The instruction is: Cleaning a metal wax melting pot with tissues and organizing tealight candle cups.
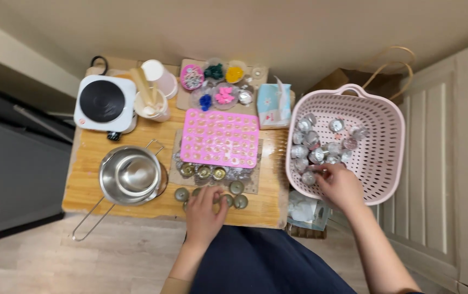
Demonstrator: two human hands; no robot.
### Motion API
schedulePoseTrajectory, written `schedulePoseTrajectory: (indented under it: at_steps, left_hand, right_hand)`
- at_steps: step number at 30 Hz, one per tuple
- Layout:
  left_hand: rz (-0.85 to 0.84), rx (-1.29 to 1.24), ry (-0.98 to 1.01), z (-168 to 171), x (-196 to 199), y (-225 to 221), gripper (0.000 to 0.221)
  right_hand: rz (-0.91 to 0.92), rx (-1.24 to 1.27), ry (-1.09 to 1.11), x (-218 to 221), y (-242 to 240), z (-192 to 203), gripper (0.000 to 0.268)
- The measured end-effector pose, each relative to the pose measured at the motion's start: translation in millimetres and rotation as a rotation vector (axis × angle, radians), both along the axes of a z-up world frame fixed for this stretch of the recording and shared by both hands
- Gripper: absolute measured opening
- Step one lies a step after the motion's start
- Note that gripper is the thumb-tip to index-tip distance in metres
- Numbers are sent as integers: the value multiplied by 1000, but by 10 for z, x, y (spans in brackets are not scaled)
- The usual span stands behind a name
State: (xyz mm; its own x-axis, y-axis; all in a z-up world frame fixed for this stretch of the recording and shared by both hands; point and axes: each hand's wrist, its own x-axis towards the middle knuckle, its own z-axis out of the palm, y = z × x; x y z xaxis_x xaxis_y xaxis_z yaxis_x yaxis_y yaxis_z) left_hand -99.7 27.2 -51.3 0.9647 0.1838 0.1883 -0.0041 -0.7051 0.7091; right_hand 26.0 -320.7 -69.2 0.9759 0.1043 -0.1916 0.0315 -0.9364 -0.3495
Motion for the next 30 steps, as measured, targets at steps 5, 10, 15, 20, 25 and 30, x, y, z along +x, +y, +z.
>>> schedulePoseTrajectory:
  at_steps: [5,10,15,20,25,30]
  left_hand:
    - [-110,-59,-20,102,193,-306,20]
    - [-153,-77,17,103,225,-370,18]
    - [-126,-54,-18,104,195,-323,18]
    - [-112,-46,0,79,158,-244,18]
    - [-98,-53,21,92,144,-144,18]
    - [-37,-12,26,4,126,48,16]
  right_hand:
    - [42,-265,244,48,-160,-108,46]
    - [80,-305,216,85,-56,-142,54]
    - [164,-338,116,128,-82,-364,48]
    - [200,-420,105,193,-136,-398,44]
    - [98,-336,130,130,-232,-104,45]
    - [-97,2,13,-99,-57,339,51]
